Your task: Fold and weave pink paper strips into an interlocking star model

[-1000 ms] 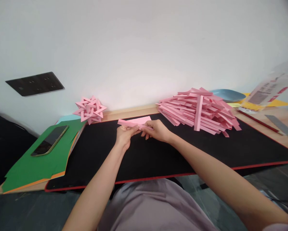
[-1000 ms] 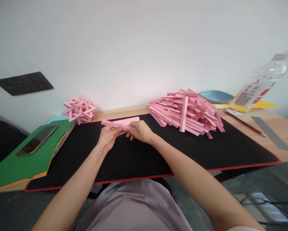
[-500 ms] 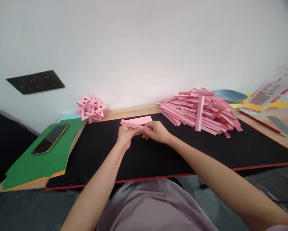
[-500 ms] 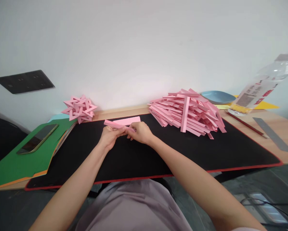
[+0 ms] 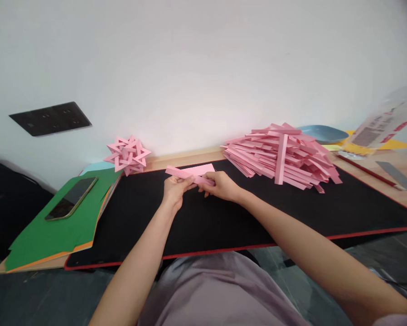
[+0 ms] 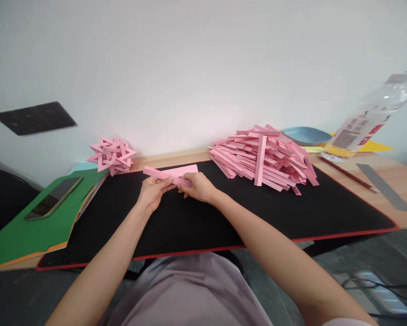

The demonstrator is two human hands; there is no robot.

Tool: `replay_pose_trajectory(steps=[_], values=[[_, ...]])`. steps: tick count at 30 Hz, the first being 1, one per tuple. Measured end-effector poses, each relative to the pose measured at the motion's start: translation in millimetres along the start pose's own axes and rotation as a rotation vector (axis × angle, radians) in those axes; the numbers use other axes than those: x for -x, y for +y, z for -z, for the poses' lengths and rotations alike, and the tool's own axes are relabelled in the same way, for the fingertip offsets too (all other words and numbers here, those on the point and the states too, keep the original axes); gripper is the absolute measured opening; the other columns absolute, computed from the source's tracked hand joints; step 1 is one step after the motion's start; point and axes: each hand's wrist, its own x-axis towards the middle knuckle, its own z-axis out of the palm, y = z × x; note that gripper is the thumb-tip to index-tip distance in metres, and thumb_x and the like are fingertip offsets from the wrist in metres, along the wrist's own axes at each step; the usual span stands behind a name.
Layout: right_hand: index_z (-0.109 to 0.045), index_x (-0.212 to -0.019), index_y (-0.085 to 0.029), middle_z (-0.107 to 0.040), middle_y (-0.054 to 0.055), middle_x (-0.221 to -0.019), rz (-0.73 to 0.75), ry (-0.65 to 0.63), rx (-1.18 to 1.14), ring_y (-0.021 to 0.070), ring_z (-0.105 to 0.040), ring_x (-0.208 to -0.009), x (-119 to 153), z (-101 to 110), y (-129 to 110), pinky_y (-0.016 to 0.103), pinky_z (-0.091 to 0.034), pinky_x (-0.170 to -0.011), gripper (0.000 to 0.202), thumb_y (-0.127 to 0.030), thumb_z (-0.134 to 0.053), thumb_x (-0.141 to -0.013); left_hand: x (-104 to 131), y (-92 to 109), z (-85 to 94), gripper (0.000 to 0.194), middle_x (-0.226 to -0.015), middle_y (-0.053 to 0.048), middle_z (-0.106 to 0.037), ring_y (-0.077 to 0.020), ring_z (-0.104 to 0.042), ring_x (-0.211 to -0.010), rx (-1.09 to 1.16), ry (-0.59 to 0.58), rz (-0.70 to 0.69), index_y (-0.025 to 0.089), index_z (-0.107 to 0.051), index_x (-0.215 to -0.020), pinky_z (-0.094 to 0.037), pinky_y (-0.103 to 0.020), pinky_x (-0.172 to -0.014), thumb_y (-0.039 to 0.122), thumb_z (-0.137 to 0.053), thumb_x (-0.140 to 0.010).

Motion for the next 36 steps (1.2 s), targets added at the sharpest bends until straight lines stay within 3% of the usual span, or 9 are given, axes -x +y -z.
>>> replay_pose_trajectory(steps=[5, 14, 36], values=[[-0.057, -0.079, -0.013, -0.068, 0.007, -0.074, -0.068, 0.005, -0.13, 0.0112, -0.063, -0.054, -1.4, -0.7, -0.2, 0.019, -0.047, -0.048, 0.021, -0.033, -0.056, -0.079, -1.8, 2.1, 2.8, 0.028, -0.063, -0.003, -0.065, -0.016, -0.064, -0.065, 0.064, 0.054, -0.046, 0.009, -0.063, -0.065, -0.053, -0.038, -0.076, 0.018, -0.081, -0.045], [-0.056, -0.079, -0.011, -0.067, 0.008, -0.074, -0.086, -0.026, -0.239, 0.0111, -0.062, -0.054, 0.3, -0.6, -6.8, 0.02, -0.048, -0.046, 0.036, -0.046, -0.058, -0.076, 2.7, -2.8, -1.6, 0.028, -0.068, -0.007, -0.069, -0.0165, -0.064, -0.064, 0.01, -0.079, 0.028, 0.008, -0.068, -0.066, -0.052, -0.036, -0.075, 0.02, -0.081, -0.045], [-0.056, -0.075, -0.011, -0.066, 0.008, -0.071, -0.061, 0.022, -0.228, 0.0115, -0.062, -0.052, 0.6, -0.3, -8.7, 0.02, -0.046, -0.045, 0.035, -0.046, -0.058, -0.076, 5.4, 0.4, -2.9, 0.027, -0.064, -0.007, -0.068, -0.0173, -0.064, -0.059, -0.019, -0.107, 0.007, 0.007, -0.068, -0.066, -0.053, -0.034, -0.067, 0.021, -0.08, -0.047]])
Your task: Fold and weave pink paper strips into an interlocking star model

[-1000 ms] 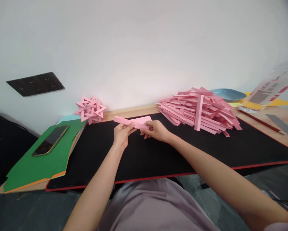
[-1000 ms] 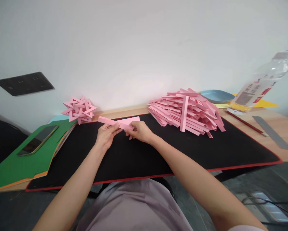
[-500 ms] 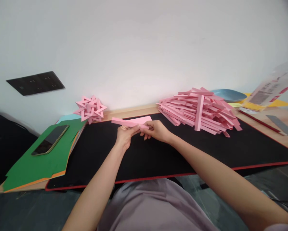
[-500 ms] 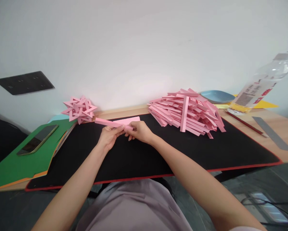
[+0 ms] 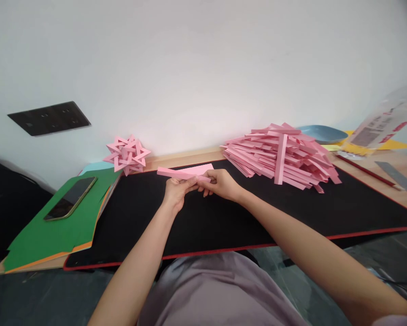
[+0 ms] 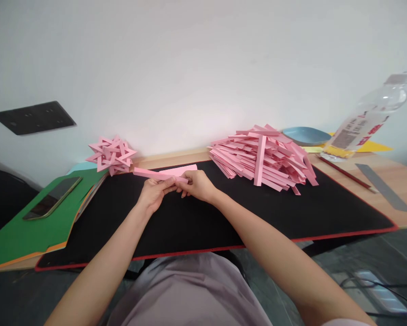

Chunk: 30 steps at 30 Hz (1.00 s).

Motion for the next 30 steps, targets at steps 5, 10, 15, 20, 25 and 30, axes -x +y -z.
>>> replay_pose_trajectory(steps=[5, 10, 15, 20, 25, 30], values=[[-0.055, -0.073, -0.011, -0.066, 0.008, -0.07, -0.008, 0.016, 0.024, 0.0115, -0.062, -0.052, 0.4, 0.0, -1.2, 0.019, -0.046, -0.044, 0.031, -0.041, -0.058, -0.077, 0.3, -0.1, -1.2, 0.028, -0.064, -0.008, -0.068, -0.0189, -0.064, -0.06, -0.004, 0.01, -0.021, 0.007, -0.067, -0.066, -0.053, -0.037, -0.068, 0.022, -0.081, -0.046], [-0.056, -0.074, -0.01, -0.067, 0.008, -0.071, -0.011, 0.009, 0.006, 0.0123, -0.063, -0.052, -1.0, 0.1, 2.7, 0.019, -0.046, -0.043, 0.033, -0.043, -0.059, -0.075, -0.1, -0.2, -1.4, 0.029, -0.063, -0.008, -0.068, -0.0187, -0.064, -0.059, 0.0, 0.03, -0.019, 0.007, -0.067, -0.065, -0.054, -0.037, -0.068, 0.021, -0.082, -0.044], [-0.057, -0.076, -0.009, -0.067, 0.009, -0.072, -0.026, 0.01, -0.04, 0.0127, -0.063, -0.053, -1.8, 0.2, 3.9, 0.02, -0.048, -0.045, 0.035, -0.044, -0.061, -0.073, -0.3, 0.1, -1.0, 0.029, -0.063, -0.007, -0.068, -0.0173, -0.064, -0.058, -0.005, 0.038, -0.012, 0.007, -0.066, -0.065, -0.054, -0.035, -0.067, 0.02, -0.081, -0.045], [-0.058, -0.077, -0.01, -0.067, 0.009, -0.073, -0.029, -0.012, -0.018, 0.0122, -0.064, -0.055, -0.7, 0.9, 1.3, 0.02, -0.048, -0.047, 0.031, -0.04, -0.06, -0.075, -1.0, -0.8, -0.1, 0.029, -0.063, -0.006, -0.068, -0.0163, -0.063, -0.057, -0.048, 0.047, -0.031, 0.007, -0.067, -0.067, -0.054, -0.034, -0.066, 0.022, -0.081, -0.046], [-0.057, -0.079, -0.01, -0.067, 0.009, -0.076, -0.024, -0.037, 0.027, 0.0114, -0.064, -0.056, 0.0, 0.8, 1.1, 0.019, -0.049, -0.048, 0.018, -0.028, -0.055, -0.08, -1.5, -1.9, 0.0, 0.03, -0.066, -0.007, -0.069, -0.0166, -0.063, -0.058, -0.068, 0.042, -0.033, 0.006, -0.067, -0.069, -0.054, -0.032, -0.064, 0.022, -0.081, -0.046], [-0.056, -0.082, -0.01, -0.068, 0.009, -0.081, 0.001, -0.074, 0.02, 0.012, -0.065, -0.059, 0.3, 1.2, 1.5, 0.021, -0.051, -0.051, 0.007, -0.015, -0.051, -0.079, -1.3, -1.1, -0.4, 0.03, -0.065, -0.007, -0.068, -0.017, -0.064, -0.058, -0.045, 0.072, -0.031, 0.007, -0.066, -0.066, -0.055, -0.033, -0.066, 0.02, -0.082, -0.044]])
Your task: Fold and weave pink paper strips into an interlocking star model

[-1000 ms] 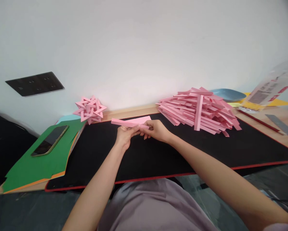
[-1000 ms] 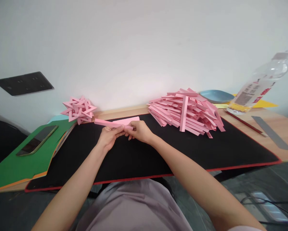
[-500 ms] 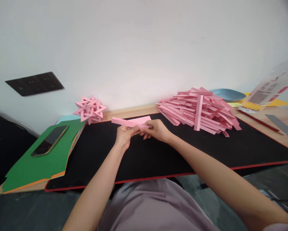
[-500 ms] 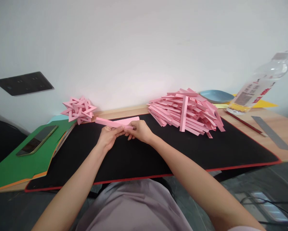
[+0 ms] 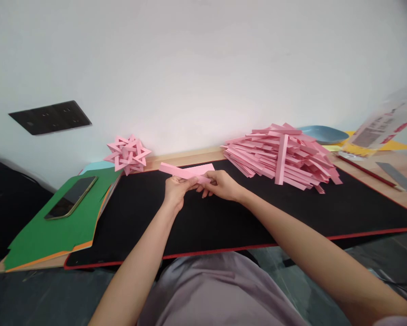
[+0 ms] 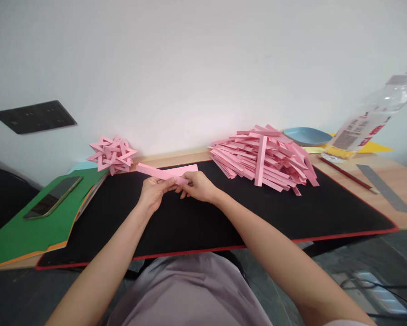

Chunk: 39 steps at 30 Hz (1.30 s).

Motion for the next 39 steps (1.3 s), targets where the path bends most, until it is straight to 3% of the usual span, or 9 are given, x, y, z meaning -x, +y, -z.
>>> replay_pose_trajectory(steps=[10, 19, 26, 33, 39], values=[[-0.052, -0.091, -0.011, -0.067, 0.01, -0.09, -0.005, -0.072, -0.073, 0.0132, -0.067, -0.069, -1, 0, 3, 0.02, -0.052, -0.055, 0.018, -0.005, -0.047, -0.075, -1, 1, 1.7, 0.033, -0.066, -0.008, -0.069, -0.0179, -0.064, -0.058, -0.024, 0.036, -0.016, 0.007, -0.067, -0.068, -0.054, -0.035, -0.066, 0.022, -0.082, -0.043], [-0.053, -0.092, -0.011, -0.067, 0.011, -0.091, 0.005, -0.083, -0.075, 0.014, -0.067, -0.07, -1, 1, 5, 0.023, -0.052, -0.057, 0.018, -0.008, -0.051, -0.074, -1, 1, 2.0, 0.034, -0.065, -0.007, -0.068, -0.0183, -0.064, -0.058, -0.036, 0.051, -0.006, 0.007, -0.066, -0.069, -0.054, -0.035, -0.066, 0.022, -0.082, -0.042], [-0.059, -0.079, -0.01, -0.068, 0.009, -0.079, 0.009, -0.007, 0.051, 0.0143, -0.066, -0.067, -4, 5, 7, 0.025, -0.052, -0.062, 0.017, -0.025, -0.051, -0.08, -1, 2, 2.2, 0.034, -0.065, -0.008, -0.068, -0.0185, -0.064, -0.058, -0.063, 0.005, 0.014, 0.006, -0.065, -0.072, -0.055, -0.034, -0.064, 0.026, -0.08, -0.048], [-0.064, -0.075, -0.012, -0.07, 0.006, -0.075, -0.03, 0.046, 0.182, 0.0153, -0.066, -0.069, -3, 12, 4, 0.025, -0.051, -0.067, 0.014, -0.023, -0.055, -0.075, -5, 6, 7.9, 0.031, -0.063, -0.007, -0.067, -0.0183, -0.065, -0.059, -0.012, 0.132, -0.067, 0.009, -0.064, -0.07, -0.055, -0.033, -0.063, 0.034, -0.076, -0.056], [-0.062, -0.076, -0.012, -0.07, 0.008, -0.079, -0.046, -0.025, 0.034, 0.0153, -0.066, -0.069, -2, 12, 1, 0.023, -0.05, -0.059, 0.018, -0.029, -0.058, -0.075, -2, 6, 6.5, 0.032, -0.073, -0.011, -0.069, -0.0209, -0.066, -0.069, 0.022, -0.009, 0.116, 0.008, -0.063, -0.069, -0.054, -0.037, -0.071, 0.03, -0.079, -0.052]])
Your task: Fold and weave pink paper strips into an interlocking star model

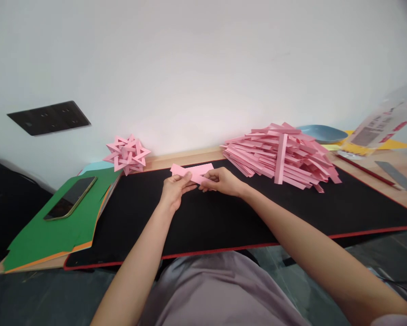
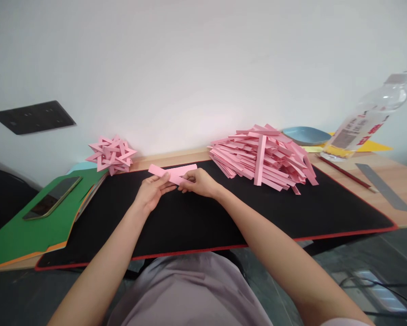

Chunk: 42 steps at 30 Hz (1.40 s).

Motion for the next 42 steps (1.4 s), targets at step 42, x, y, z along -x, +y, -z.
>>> replay_pose_trajectory(steps=[42], values=[[-0.056, -0.071, -0.01, -0.069, 0.008, -0.074, -0.078, -0.036, 0.011, 0.0099, -0.064, -0.058, -3.2, -1.0, -5.8, 0.017, -0.049, -0.051, 0.01, -0.015, -0.052, -0.079, -3.5, -4.7, -5.1, 0.036, -0.058, -0.008, -0.063, -0.0201, -0.065, -0.057, -0.162, 0.068, -0.176, 0.008, -0.059, -0.059, -0.054, -0.031, -0.053, 0.043, -0.07, -0.062]])
